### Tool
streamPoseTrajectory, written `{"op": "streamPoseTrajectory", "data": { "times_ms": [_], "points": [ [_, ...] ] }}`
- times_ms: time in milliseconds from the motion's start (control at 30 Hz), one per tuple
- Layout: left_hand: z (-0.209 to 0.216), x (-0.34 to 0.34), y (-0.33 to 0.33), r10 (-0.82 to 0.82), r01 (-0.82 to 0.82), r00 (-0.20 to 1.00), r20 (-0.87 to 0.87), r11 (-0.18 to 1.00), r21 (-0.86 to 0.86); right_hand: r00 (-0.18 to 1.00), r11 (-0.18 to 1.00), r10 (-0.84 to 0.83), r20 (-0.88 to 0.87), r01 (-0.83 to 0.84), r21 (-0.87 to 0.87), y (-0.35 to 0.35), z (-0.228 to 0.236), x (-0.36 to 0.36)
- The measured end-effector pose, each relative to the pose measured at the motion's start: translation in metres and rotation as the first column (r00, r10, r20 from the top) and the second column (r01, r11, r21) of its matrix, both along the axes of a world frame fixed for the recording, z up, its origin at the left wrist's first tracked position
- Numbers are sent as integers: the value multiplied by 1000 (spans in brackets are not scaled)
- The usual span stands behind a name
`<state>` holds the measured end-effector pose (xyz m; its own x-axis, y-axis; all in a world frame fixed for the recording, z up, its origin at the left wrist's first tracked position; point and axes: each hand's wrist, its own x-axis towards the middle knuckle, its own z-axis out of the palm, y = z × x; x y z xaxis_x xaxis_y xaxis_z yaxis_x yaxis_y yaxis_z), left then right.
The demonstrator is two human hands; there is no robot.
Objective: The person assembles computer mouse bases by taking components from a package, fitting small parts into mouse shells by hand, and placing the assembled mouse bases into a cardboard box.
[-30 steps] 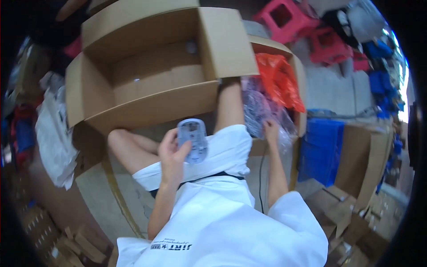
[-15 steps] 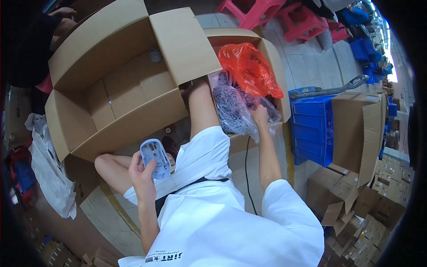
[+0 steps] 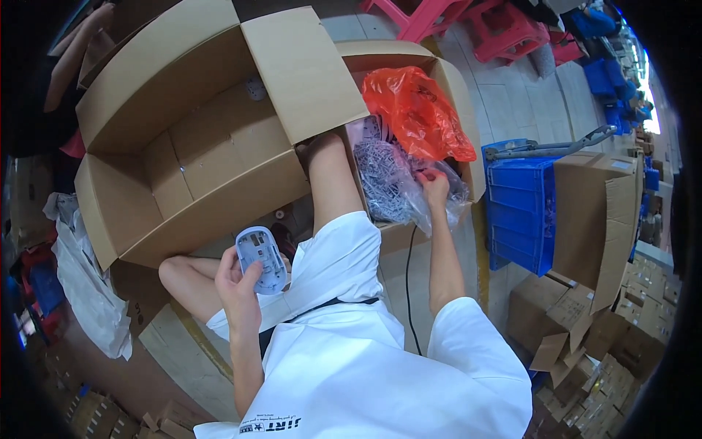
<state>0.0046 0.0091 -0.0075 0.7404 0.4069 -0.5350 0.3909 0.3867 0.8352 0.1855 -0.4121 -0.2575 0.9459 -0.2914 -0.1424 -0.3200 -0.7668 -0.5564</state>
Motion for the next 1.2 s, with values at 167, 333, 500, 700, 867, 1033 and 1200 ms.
{"op": "streamPoseTrajectory", "data": {
  "times_ms": [167, 333, 500, 700, 867, 1033, 1200],
  "points": [
    [1, -2, 3, 21, -21, 1000, -4, 999, -30, 976, 917, -215, 25, 193, 350, 1, 41, -20],
    [1, -9, 8, 19, -17, 999, 33, 998, -56, 956, 567, -287, -59, 220, 794, 37, 105, -27],
    [-10, -23, 14, 16, -4, 996, 90, 990, -138, 996, 352, 30, -81, 65, 934, 150, 207, -53],
    [8, -37, 16, 10, 37, 967, 255, 983, -179, 871, 346, 485, -73, -114, 931, 258, 292, -114],
    [18, -43, 19, 21, 107, 896, 444, 960, -260, 601, 419, 702, 381, -782, 461, 306, 299, -123],
    [23, -49, 20, -27, 133, 879, 477, 973, -189, 452, 465, 784, 426, -882, 79, 323, 299, -126],
    [17, -47, 19, -92, 104, 897, 432, 995, -5, 337, 436, 828, 448, -890, -136, 327, 294, -126]
  ]
}}
